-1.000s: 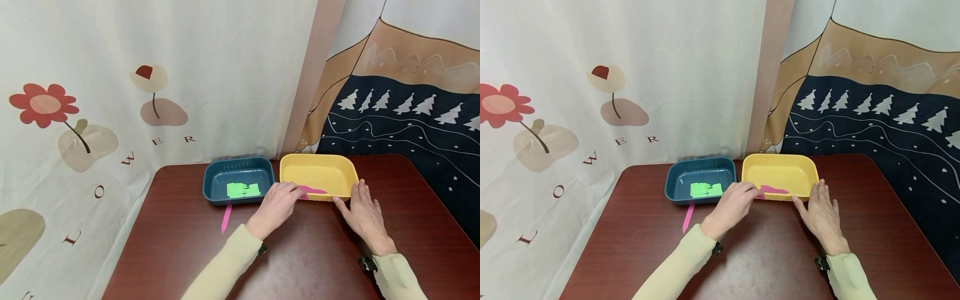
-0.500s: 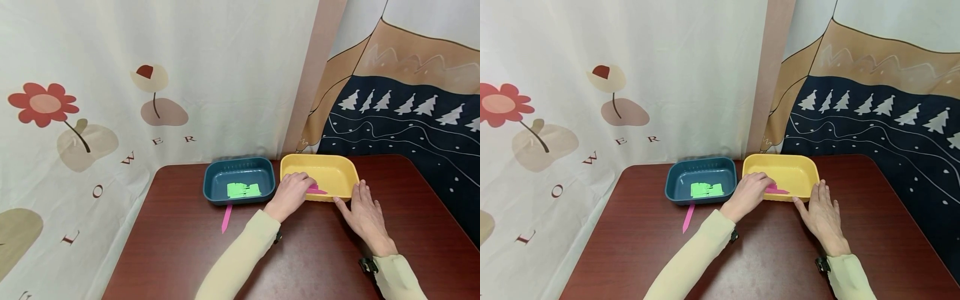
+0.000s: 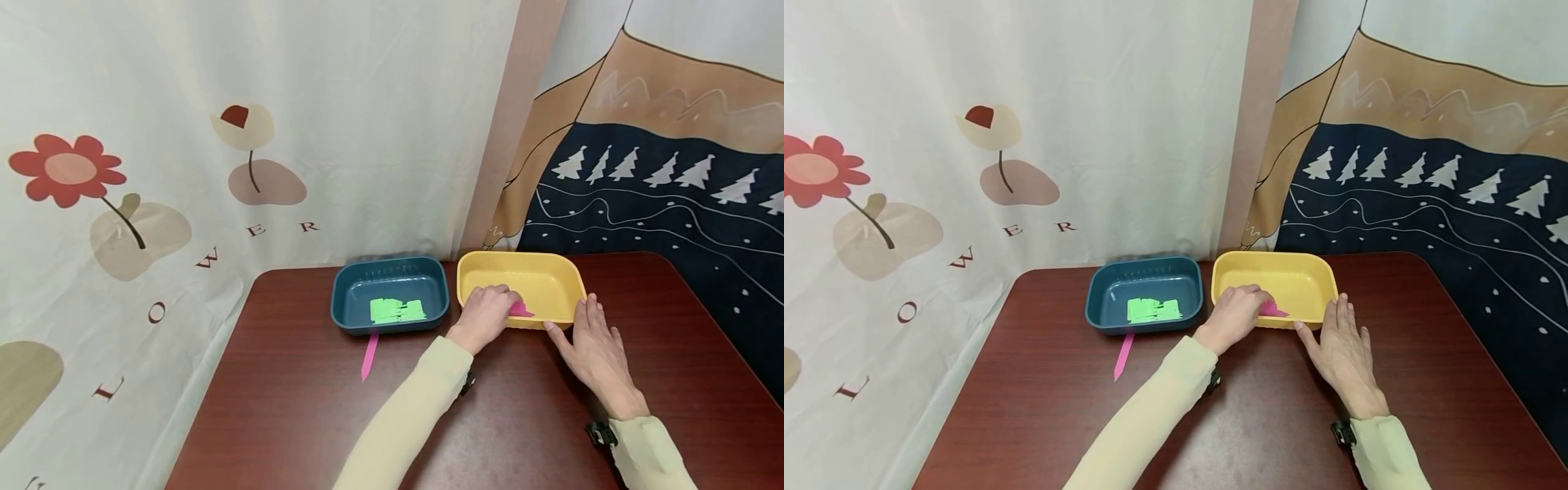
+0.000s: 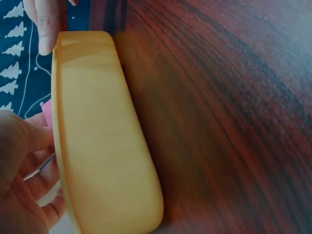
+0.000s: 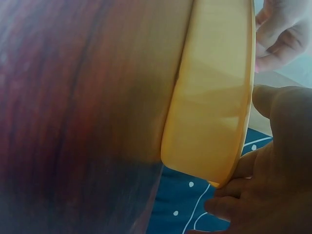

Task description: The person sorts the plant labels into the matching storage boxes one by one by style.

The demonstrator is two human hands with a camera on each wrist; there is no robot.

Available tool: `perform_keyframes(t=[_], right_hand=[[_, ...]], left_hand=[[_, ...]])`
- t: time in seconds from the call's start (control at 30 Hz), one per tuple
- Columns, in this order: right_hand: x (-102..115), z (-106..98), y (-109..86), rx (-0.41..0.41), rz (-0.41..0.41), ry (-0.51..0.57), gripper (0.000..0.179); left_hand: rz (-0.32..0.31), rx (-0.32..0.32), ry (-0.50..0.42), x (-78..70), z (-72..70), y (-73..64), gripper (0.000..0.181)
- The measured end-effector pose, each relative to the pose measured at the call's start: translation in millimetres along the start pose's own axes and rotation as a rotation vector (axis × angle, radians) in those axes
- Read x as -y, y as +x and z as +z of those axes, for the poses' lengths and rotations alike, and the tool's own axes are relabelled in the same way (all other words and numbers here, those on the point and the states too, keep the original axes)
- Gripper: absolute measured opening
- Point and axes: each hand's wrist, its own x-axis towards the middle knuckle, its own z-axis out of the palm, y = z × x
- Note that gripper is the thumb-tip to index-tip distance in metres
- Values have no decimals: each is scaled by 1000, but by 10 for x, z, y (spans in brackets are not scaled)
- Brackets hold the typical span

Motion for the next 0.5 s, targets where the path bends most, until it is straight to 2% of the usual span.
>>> perform_keyframes(t=[0.23, 0.5], right_hand=[[6, 8, 1, -2, -5, -5, 99], [-2, 2, 2, -1, -6, -10, 99]], left_hand=[[-34, 17, 22, -3, 16, -7, 27], [-39, -48, -63, 7, -126, -105, 29]])
